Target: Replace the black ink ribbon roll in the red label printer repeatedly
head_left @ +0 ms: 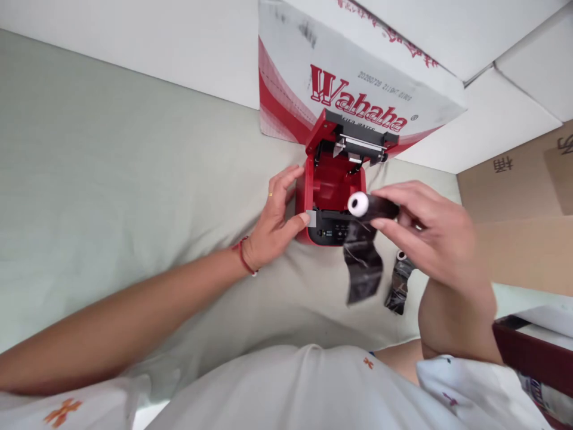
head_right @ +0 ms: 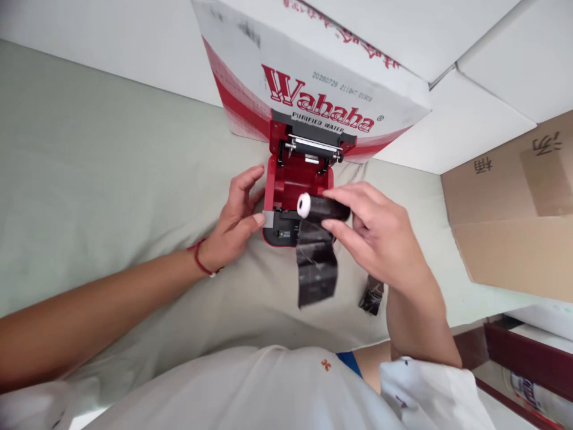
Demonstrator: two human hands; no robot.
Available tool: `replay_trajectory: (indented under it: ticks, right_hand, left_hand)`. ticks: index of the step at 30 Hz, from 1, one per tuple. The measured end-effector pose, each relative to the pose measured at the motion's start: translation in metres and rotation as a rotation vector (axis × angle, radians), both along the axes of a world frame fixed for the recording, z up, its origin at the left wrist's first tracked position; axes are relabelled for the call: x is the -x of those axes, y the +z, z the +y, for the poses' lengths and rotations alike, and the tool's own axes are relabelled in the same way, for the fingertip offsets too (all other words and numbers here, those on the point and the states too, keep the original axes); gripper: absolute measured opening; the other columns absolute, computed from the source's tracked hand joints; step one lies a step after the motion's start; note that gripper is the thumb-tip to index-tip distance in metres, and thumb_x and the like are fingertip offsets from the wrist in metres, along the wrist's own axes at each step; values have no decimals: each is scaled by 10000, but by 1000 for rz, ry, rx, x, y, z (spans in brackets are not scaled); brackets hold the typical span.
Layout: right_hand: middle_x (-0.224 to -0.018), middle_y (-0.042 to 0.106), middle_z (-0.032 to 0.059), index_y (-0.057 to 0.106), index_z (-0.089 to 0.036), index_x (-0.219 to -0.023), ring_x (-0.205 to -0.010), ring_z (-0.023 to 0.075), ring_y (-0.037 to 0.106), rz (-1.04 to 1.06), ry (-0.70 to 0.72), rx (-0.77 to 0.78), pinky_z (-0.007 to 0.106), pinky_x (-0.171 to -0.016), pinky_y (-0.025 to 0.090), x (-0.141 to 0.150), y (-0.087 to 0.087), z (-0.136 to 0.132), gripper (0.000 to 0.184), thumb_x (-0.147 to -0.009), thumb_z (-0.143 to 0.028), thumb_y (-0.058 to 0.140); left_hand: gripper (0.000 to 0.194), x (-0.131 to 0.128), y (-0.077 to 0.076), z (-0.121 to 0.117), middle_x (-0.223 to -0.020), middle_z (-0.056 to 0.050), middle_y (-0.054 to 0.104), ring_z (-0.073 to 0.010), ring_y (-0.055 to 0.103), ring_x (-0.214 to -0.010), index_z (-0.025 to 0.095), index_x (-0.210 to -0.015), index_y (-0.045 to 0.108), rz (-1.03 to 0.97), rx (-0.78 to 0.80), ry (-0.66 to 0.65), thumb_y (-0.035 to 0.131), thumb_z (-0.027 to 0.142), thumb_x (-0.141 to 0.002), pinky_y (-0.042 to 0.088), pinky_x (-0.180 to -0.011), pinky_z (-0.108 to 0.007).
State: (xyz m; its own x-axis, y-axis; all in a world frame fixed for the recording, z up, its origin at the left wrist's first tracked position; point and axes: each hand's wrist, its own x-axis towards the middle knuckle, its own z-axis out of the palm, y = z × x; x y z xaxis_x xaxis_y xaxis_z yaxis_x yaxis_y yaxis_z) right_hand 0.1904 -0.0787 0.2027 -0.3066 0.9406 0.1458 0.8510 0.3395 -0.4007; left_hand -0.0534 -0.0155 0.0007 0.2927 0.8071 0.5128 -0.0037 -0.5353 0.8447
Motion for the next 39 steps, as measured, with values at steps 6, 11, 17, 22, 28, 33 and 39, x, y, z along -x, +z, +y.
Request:
replay_trajectory:
  ticks: [6, 11, 17, 22, 28, 33, 39]
  right_hand:
    - [-1267, 812, 114, 776, -229, -1330, -966, 277, 777, -81, -49, 9, 445, -872, 644, 25, -41, 41, 326, -1026, -300, 683]
    - [-1285, 817, 138, 774, -202, -1368, -1072, 347, 785, -213, -159, 19, 522, -953, 638, 34, -49, 48, 377, -1030, -286, 628]
    - [-1394, 803, 148, 772, -205, -1429, -1186, 409, 776, -309, -231, 73, 574, -991, 635, 37, -58, 59, 435, -1033, -285, 611]
    - [-1398, 817, 98, 790, -252, -1410, -1232, 356, 779, -199, -171, 65, 525, -1076, 620, 32, -66, 67, 418, -1020, -268, 641]
    - [-1349, 837, 92, 785, -258, -1411, -1174, 340, 795, -133, -195, 99, 519, -1049, 613, 26, -65, 67, 420, -1015, -278, 646]
    - [-1288, 846, 90, 785, -236, -1357, -1078, 300, 800, -16, -144, 138, 477, -988, 623, 18, -60, 67, 393, -992, -241, 641]
    - [-1219, 867, 71, 790, -250, -1346, -1035, 294, 804, -87, -110, 137, 463, -957, 613, 25, -59, 70, 389, -984, -227, 649]
  left_hand:
    - [703, 6, 20, -22, -1704, -152, 539, -357, 409, -1701, 266, -1728, 384, 112, -394, 107, 492, 598, -1118, 358, -1404, -616]
    - [488, 1, 26, -36, -1480, -56, 784, -224, 579, -1605, 263, -1558, 598, 212, -675, 115, 527, 440, -1110, 263, -1466, -481]
    - [334, -1, 34, -40, -1269, -17, 879, -161, 783, -1340, 211, -1341, 722, 276, -778, 126, 586, 209, -1036, 278, -1467, -394]
    - [248, -3, 36, -39, -1227, -15, 888, -165, 803, -1302, 232, -1281, 728, 266, -809, 147, 616, 219, -1060, 382, -1421, -408]
    - [192, -4, 37, -39, -1205, -11, 893, -161, 818, -1271, 233, -1231, 730, 255, -817, 163, 629, 214, -1068, 360, -1433, -414]
    - [199, -4, 36, -37, -1223, -4, 892, -168, 816, -1284, 243, -1237, 734, 275, -819, 151, 617, 226, -1078, 354, -1442, -436]
    - [193, -3, 36, -37, -1246, 12, 887, -158, 804, -1311, 267, -1222, 743, 291, -828, 161, 620, 226, -1079, 357, -1447, -451]
